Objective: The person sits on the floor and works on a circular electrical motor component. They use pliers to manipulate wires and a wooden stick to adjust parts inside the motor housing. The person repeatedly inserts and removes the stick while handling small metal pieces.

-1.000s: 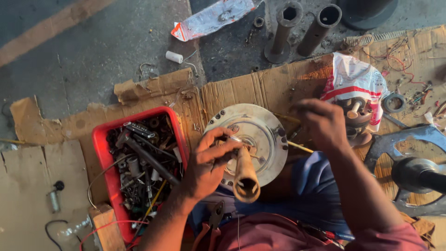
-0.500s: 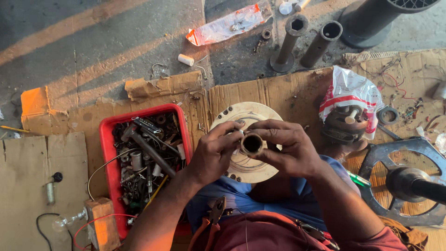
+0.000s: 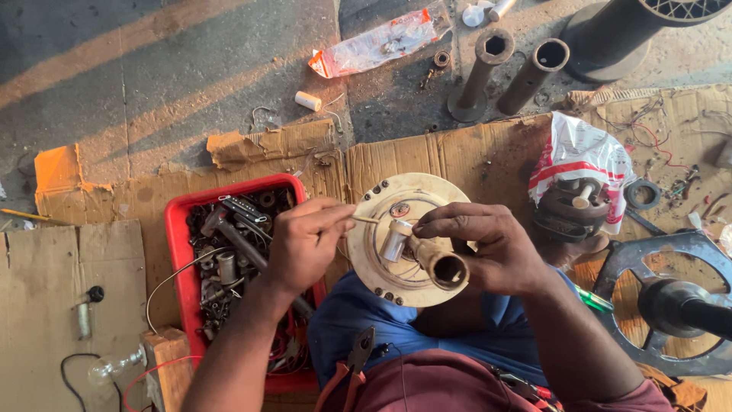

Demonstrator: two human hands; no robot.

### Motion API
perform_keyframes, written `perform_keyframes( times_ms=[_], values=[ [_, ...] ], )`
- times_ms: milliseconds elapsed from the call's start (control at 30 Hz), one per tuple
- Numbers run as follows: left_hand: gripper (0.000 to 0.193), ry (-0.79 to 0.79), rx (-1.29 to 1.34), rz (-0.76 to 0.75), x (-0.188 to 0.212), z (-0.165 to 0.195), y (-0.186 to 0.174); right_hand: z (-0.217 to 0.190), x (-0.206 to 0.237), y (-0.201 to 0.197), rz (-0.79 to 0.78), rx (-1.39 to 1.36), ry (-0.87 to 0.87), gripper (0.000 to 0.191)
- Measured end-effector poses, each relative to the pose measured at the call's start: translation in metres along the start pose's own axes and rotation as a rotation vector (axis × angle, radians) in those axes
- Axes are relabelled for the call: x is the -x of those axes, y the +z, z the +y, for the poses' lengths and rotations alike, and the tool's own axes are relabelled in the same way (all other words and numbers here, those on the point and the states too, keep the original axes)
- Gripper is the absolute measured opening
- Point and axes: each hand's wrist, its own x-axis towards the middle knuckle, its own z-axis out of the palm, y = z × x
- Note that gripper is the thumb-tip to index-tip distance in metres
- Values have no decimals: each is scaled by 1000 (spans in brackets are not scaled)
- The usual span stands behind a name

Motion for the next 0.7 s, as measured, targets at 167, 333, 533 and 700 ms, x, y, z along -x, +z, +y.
perform_keyframes(
  times_ms=[167, 333, 533, 700],
  values=[
    [21, -203, 258, 82, 36, 8, -1, 17, 33, -8, 159, -103, 162, 37],
    [16, -259, 725, 55, 62, 33, 23, 50, 87, 7, 440, -434, 364, 16],
    [14, -466, 697, -30, 68, 59, 56, 71, 120, 34, 391, -686, 331, 15],
    [17, -528, 795, -53, 65, 64, 65, 70, 121, 40, 419, -538, 478, 15]
  ],
)
